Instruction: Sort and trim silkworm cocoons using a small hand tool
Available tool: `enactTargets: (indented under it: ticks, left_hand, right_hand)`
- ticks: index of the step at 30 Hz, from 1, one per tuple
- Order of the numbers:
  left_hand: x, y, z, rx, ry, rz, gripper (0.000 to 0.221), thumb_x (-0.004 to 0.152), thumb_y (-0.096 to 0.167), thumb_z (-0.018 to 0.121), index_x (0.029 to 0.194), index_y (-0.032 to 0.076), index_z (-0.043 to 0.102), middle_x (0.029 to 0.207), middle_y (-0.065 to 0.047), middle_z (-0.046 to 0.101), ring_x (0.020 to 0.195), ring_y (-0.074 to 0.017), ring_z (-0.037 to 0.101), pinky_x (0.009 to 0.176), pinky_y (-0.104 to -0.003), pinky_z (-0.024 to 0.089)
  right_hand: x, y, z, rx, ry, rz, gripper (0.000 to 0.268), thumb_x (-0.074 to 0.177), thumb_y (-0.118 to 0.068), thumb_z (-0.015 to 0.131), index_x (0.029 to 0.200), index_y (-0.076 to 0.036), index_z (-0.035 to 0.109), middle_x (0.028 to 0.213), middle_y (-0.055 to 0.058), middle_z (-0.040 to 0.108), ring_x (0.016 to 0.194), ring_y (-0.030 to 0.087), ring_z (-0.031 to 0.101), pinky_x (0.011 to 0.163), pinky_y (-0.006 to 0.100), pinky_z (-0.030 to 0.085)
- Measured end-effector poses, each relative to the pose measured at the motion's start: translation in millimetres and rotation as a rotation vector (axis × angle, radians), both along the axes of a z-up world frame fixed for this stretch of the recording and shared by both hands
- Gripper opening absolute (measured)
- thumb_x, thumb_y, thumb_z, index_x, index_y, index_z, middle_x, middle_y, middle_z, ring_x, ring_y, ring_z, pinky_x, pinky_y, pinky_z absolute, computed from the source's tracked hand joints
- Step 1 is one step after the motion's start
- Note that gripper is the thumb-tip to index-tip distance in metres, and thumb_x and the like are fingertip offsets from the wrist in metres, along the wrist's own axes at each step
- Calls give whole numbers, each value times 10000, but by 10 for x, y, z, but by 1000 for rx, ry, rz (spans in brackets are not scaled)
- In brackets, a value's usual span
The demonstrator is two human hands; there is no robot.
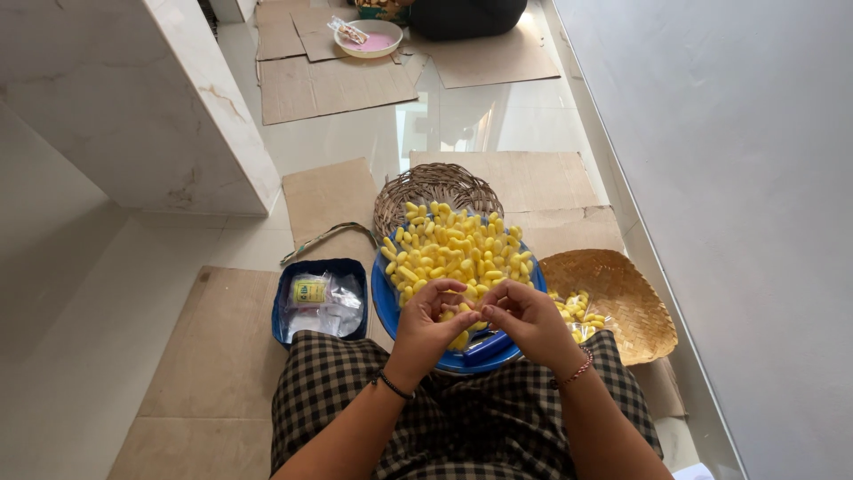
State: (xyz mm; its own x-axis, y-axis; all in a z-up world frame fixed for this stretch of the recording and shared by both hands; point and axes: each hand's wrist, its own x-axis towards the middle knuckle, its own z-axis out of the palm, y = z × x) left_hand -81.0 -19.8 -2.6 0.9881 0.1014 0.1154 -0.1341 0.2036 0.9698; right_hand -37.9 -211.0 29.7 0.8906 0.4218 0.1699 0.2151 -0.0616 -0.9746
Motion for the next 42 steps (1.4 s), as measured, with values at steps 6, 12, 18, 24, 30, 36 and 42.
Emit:
enactTargets:
  ticks: [6,12,18,24,30,36,42]
  left_hand:
    - [-9,14,6,-225,118,-15,416,802,120,888,1170,52,706,962,-90,795,819,-117,730,729,-254,606]
    - [76,-20,-50,-214,104,136,153,923,153,786,989,16,801,837,-96,789,759,-118,691,683,-272,614]
    - [-20,-106,-5,-59,-99,192,203,976,212,657,965,63,795,985,-83,818,948,-181,752,871,-328,620]
    - [39,-184,-112,-36,-115,256,191,1009,207,617,932,86,744,919,-42,777,903,-145,694,874,-302,557]
    - [1,-213,-189,-266,-174,136,174,865,86,804,991,50,690,967,-90,749,904,-163,716,810,-299,606]
    - [28,-194,-171,-227,-118,154,140,866,-2,788,927,64,681,934,-88,747,888,-164,740,815,-292,638]
    - [16,-76,-87,-20,-91,157,143,844,49,824,910,96,707,887,-41,746,826,-121,718,755,-262,639]
  right_hand:
    - [-18,112,100,-14,-75,-55,60,888,-68,747,880,-12,729,730,141,747,615,181,724,595,298,598]
    - [2,95,98,0,-113,-70,51,866,-27,735,827,0,717,784,173,761,629,204,745,600,323,616]
    - [36,100,-3,-92,-255,-48,116,897,-63,701,810,-62,624,929,116,792,816,152,766,694,260,663]
    - [15,210,-19,-116,-376,-174,170,861,-51,744,748,-81,621,822,87,773,795,143,772,657,235,638]
    - [9,215,-41,-126,-419,-178,146,840,-34,738,751,-85,634,835,78,773,773,127,766,631,219,638]
    - [56,173,-133,-20,-261,-104,147,857,-40,755,788,-71,629,866,109,778,785,141,753,674,237,642]
    - [259,45,-74,53,15,208,288,915,-162,724,1159,-19,673,1020,100,718,950,176,713,823,297,624]
